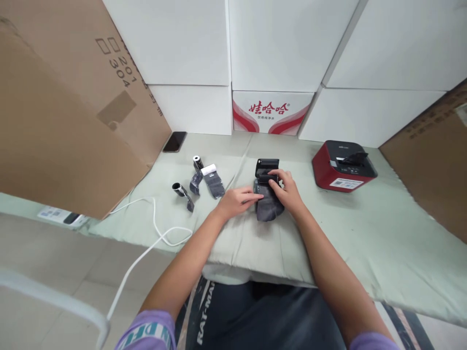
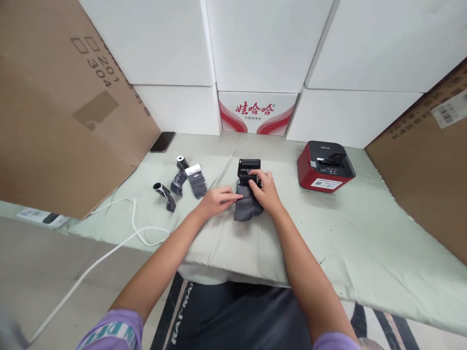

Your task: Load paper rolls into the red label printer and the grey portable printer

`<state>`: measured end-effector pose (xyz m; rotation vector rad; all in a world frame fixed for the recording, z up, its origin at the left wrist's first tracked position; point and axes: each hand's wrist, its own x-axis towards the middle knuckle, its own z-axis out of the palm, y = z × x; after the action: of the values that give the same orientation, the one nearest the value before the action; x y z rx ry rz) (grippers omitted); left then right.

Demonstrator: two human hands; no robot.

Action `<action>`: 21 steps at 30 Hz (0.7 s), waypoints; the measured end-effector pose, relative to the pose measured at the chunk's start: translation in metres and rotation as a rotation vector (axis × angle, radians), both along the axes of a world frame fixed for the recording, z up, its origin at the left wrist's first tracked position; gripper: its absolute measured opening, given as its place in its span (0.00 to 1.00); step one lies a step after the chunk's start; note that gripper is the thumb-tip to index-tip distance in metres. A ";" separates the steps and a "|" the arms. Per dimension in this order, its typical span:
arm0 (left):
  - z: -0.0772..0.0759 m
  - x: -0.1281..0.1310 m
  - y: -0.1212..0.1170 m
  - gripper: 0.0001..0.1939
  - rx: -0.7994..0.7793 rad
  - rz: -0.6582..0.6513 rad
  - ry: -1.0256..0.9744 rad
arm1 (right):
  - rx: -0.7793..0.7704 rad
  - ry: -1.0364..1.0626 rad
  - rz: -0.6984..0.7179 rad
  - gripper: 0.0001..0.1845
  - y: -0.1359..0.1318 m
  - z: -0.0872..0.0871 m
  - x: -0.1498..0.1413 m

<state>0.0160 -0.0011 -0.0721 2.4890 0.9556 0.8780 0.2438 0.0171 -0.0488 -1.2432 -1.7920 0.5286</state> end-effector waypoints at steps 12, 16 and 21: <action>0.008 0.005 -0.008 0.17 -0.011 0.007 0.006 | -0.034 -0.073 0.037 0.12 0.005 -0.005 0.003; 0.010 0.006 -0.009 0.17 -0.019 -0.003 -0.014 | 0.069 -0.143 0.012 0.06 0.007 -0.005 0.002; 0.011 0.007 -0.010 0.16 -0.024 -0.020 -0.059 | 0.056 0.108 -0.010 0.12 0.010 -0.010 0.001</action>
<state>0.0233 -0.0108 -0.0616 2.4340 0.9150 0.9227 0.2448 0.0267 -0.0590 -1.1629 -1.6978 0.5261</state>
